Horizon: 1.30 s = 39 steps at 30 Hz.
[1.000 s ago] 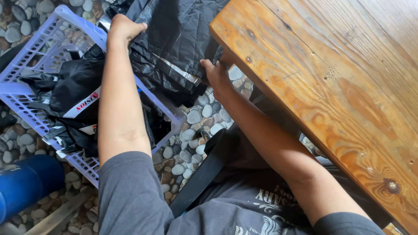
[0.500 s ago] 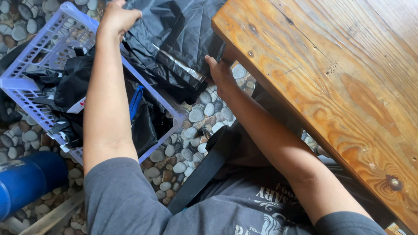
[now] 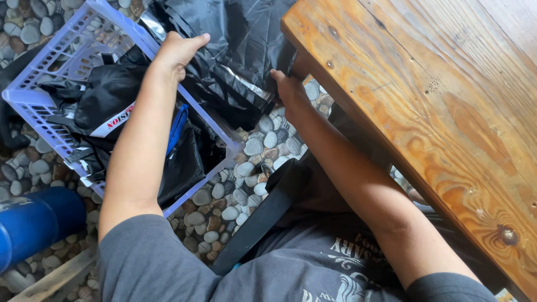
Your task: The person folds a black plastic bag on a wooden table, then places it into a black drawstring bag. They use a feather duster to wipe the bag and the table surface. The person then retrieves another black plastic bag from a basket and begins folding it.
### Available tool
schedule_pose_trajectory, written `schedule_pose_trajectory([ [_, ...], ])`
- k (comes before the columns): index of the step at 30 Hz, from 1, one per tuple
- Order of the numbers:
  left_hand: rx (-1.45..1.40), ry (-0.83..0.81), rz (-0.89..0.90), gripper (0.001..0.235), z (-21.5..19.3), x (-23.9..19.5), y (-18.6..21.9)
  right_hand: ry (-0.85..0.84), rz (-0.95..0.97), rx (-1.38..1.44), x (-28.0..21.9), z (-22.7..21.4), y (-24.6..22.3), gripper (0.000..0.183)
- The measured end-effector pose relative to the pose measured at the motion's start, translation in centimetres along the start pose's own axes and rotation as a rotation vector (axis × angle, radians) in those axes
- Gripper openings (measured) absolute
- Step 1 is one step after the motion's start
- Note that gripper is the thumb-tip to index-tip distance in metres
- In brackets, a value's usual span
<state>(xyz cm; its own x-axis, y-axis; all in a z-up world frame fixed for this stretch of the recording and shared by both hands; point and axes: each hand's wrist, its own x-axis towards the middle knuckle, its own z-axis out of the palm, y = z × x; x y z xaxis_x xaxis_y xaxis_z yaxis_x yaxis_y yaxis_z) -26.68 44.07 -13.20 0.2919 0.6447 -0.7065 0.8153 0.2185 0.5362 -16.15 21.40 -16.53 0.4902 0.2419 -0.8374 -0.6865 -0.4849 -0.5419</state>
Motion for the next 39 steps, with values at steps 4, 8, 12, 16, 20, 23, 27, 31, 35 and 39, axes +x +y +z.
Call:
schedule_pose_trajectory([
  [4,-0.044,0.066,0.015,0.084,-0.5,1.6,0.8,0.052,0.015,-0.234,-2.4,-0.1,-1.1,0.090],
  [8,-0.040,0.143,0.057,0.051,-2.5,3.0,1.1,0.035,0.096,-0.114,-3.8,0.4,-1.3,0.113],
  [12,-0.142,0.090,0.160,0.023,-3.9,1.3,1.2,-0.108,0.044,0.232,-3.0,0.8,-1.0,0.072],
  [16,-0.344,-0.024,0.226,0.008,-5.7,-2.0,0.9,-0.310,-0.065,0.641,-1.7,1.2,-0.9,0.048],
  [20,0.040,0.079,0.084,0.019,-8.0,-8.1,1.0,-0.343,-0.073,0.730,-0.5,2.1,-0.8,0.060],
  [23,-0.052,0.079,0.157,0.020,-9.7,-7.8,-1.4,-0.147,-0.045,0.664,1.6,2.9,-0.1,0.025],
  [27,-0.107,0.106,0.202,0.023,-12.2,-7.3,-4.9,-0.184,-0.137,0.737,2.5,3.4,0.3,0.030],
  [31,-0.133,0.062,0.377,0.043,-14.1,-8.0,-6.9,-0.162,-0.087,0.795,-1.3,3.8,-2.5,0.084],
  [35,-0.297,0.039,0.426,0.045,-14.6,-9.8,-7.5,0.048,-0.082,0.608,2.2,4.7,-2.0,0.071],
  [39,-0.539,0.178,0.267,0.018,-14.4,-12.3,-6.6,0.012,-0.117,0.588,1.2,5.1,-4.5,0.053],
])
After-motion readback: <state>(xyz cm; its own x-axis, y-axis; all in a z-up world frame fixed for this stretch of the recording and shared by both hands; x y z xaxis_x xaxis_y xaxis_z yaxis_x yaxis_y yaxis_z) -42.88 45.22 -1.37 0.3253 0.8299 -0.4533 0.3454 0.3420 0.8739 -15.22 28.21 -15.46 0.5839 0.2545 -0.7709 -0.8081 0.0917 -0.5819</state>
